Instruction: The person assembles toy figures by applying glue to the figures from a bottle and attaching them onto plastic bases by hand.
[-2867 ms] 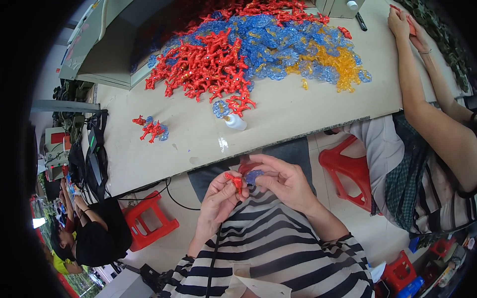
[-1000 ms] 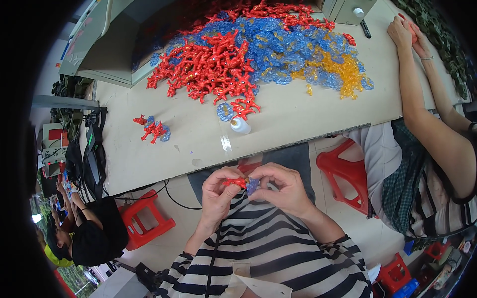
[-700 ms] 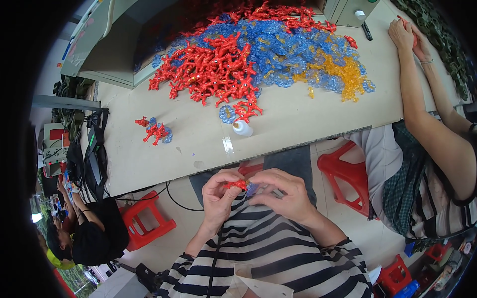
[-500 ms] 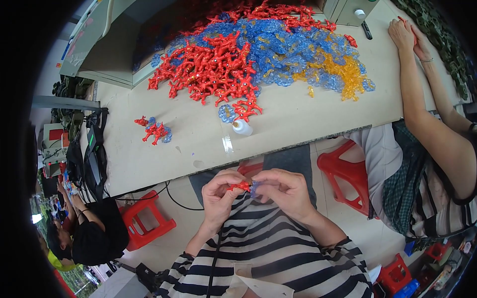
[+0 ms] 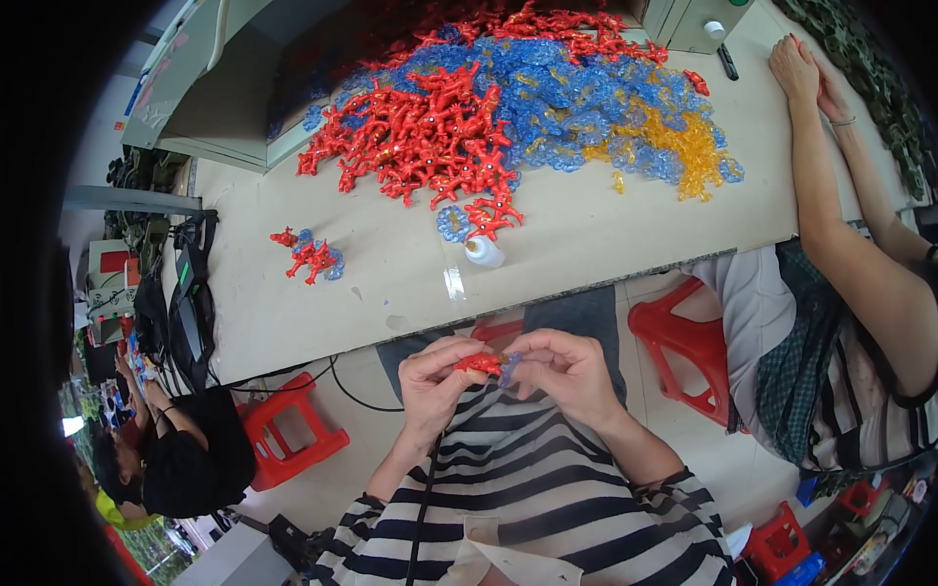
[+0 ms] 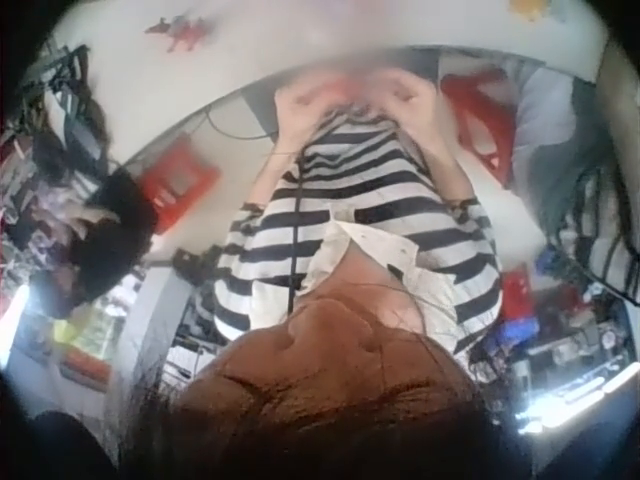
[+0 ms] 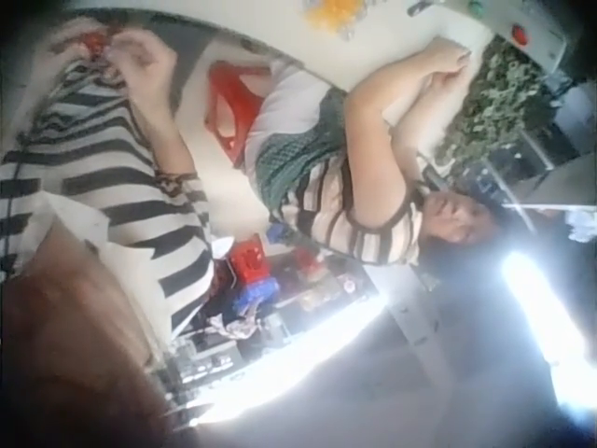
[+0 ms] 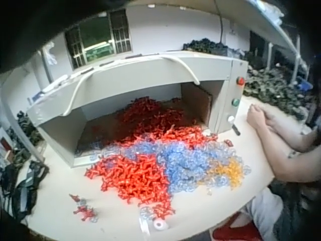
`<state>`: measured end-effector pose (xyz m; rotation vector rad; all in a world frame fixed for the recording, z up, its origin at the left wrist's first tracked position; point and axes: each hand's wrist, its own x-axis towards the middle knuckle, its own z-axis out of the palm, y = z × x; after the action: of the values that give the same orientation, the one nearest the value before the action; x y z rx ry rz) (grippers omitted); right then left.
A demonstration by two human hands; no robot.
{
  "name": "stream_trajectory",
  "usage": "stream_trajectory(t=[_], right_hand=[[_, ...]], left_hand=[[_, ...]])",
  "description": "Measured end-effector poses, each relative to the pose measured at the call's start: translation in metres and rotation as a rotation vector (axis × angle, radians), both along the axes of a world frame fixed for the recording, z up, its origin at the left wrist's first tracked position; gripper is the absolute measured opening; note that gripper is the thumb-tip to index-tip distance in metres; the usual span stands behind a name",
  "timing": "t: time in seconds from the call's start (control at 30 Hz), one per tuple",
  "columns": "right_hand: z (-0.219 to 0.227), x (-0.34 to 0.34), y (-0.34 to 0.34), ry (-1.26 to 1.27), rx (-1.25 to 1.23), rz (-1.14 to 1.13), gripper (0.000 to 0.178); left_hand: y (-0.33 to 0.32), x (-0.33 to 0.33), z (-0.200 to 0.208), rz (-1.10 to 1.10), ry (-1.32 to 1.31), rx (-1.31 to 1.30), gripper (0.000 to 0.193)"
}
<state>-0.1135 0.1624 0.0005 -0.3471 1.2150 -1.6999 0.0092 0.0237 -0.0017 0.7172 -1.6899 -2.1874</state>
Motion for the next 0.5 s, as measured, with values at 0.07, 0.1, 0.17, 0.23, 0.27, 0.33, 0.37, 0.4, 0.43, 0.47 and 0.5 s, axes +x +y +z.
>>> stream_trajectory(t=[0.07, 0.1, 0.17, 0.23, 0.27, 0.33, 0.37, 0.4, 0.43, 0.47, 0.5], right_hand=[[0.001, 0.001, -0.001, -0.006, 0.010, 0.006, 0.018], [0.006, 0.002, -0.003, 0.259, 0.019, -0.030, 0.019], [0.011, 0.005, -0.005, 0.520, 0.025, -0.064, 0.019], [0.013, 0.006, -0.005, 0.881, 0.004, -0.095, 0.022], [0.012, 0.008, -0.005, 0.906, -0.016, -0.105, 0.025], [0.013, 0.007, -0.006, 0.943, -0.048, -0.103, 0.025], [0.014, 0.007, -0.006, 0.979, -0.079, -0.096, 0.025], [0.015, 0.006, -0.006, 0.979, -0.078, -0.100, 0.025], [0.017, 0.005, -0.006, 0.990, -0.081, -0.090, 0.024], [0.018, 0.005, -0.006, 1.001, -0.084, -0.080, 0.024], [0.017, 0.005, -0.005, 1.001, -0.082, -0.084, 0.024]], left_hand=[[-0.001, -0.001, 0.000, -0.014, 0.073, -0.026, 0.023], [-0.001, -0.002, -0.004, -0.016, 0.073, -0.026, 0.023], [-0.002, -0.002, -0.016, 0.008, 0.232, -0.041, 0.023], [-0.002, -0.006, -0.024, -0.002, 0.310, -0.005, 0.022], [-0.002, -0.007, -0.026, -0.012, 0.390, 0.033, 0.021], [-0.004, -0.009, -0.027, -0.031, 0.419, 0.047, 0.021], [-0.004, -0.009, -0.028, -0.045, 0.448, 0.061, 0.021], [-0.005, -0.010, -0.028, -0.049, 0.447, 0.061, 0.021], [-0.006, -0.010, -0.028, -0.069, 0.438, 0.035, 0.021], [-0.008, -0.010, -0.028, -0.087, 0.430, 0.008, 0.020], [-0.009, -0.009, -0.028, -0.092, 0.431, 0.008, 0.020]])
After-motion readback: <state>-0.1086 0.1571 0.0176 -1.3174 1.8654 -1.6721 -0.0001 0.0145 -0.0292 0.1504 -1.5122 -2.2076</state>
